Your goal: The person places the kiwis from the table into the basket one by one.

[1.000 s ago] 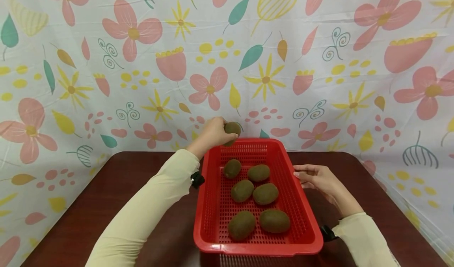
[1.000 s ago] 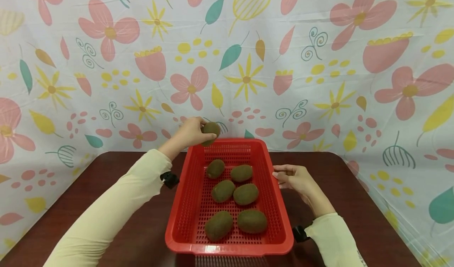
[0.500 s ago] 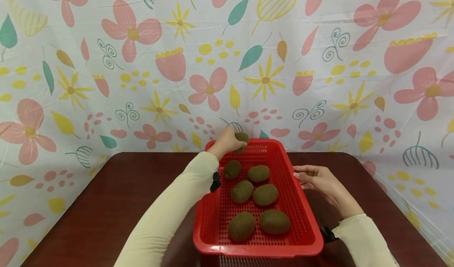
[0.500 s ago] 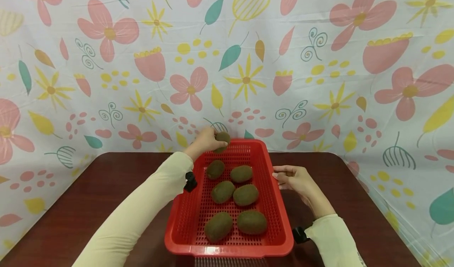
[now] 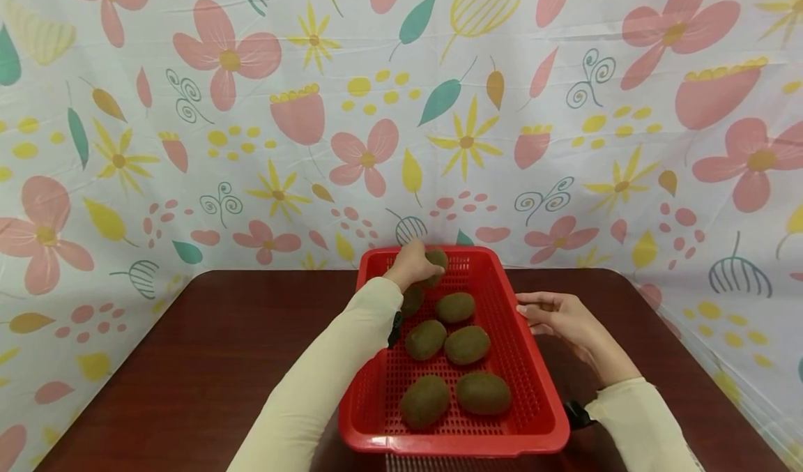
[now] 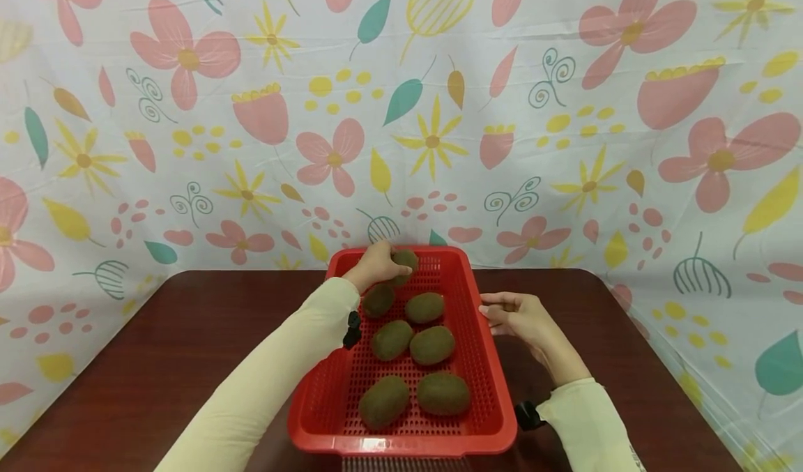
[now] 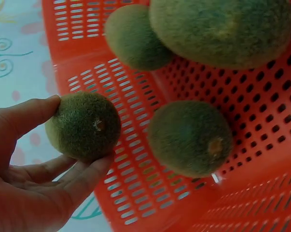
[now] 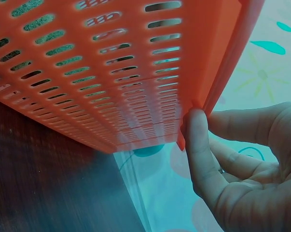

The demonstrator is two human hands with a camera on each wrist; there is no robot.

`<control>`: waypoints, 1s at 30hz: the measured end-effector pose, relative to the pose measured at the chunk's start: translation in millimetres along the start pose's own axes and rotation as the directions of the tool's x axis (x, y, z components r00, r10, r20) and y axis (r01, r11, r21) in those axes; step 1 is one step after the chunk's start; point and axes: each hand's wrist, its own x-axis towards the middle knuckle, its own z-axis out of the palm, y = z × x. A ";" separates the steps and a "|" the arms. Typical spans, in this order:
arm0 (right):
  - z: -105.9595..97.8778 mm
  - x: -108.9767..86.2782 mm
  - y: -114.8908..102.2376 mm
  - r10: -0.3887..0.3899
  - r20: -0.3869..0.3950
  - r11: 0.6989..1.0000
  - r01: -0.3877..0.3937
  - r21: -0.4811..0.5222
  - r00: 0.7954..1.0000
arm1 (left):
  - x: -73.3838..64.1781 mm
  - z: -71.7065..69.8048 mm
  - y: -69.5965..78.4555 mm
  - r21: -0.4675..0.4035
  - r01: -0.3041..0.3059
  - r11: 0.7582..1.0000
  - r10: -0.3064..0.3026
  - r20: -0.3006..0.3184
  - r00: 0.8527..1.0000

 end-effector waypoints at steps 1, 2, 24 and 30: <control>-0.1 -0.1 -0.3 0.000 -0.001 1.000 0.000 -0.001 1.000 | 0.6 2.4 -0.3 0.010 0.002 1.000 -0.002 0.003 1.000; -0.2 -0.3 -0.6 0.001 -0.003 1.000 -0.001 -0.001 1.000 | 1.1 5.0 -0.6 0.027 0.000 1.000 0.000 0.005 1.000; -0.3 0.3 0.0 0.015 -0.005 1.000 -0.015 -0.006 1.000 | -3.1 27.1 -0.2 0.213 0.067 0.975 -0.068 -0.003 0.998; 0.5 -0.2 -1.3 0.008 -0.001 1.000 -0.008 -0.002 1.000 | -1.7 29.6 -1.5 0.227 0.074 0.971 -0.079 0.012 0.997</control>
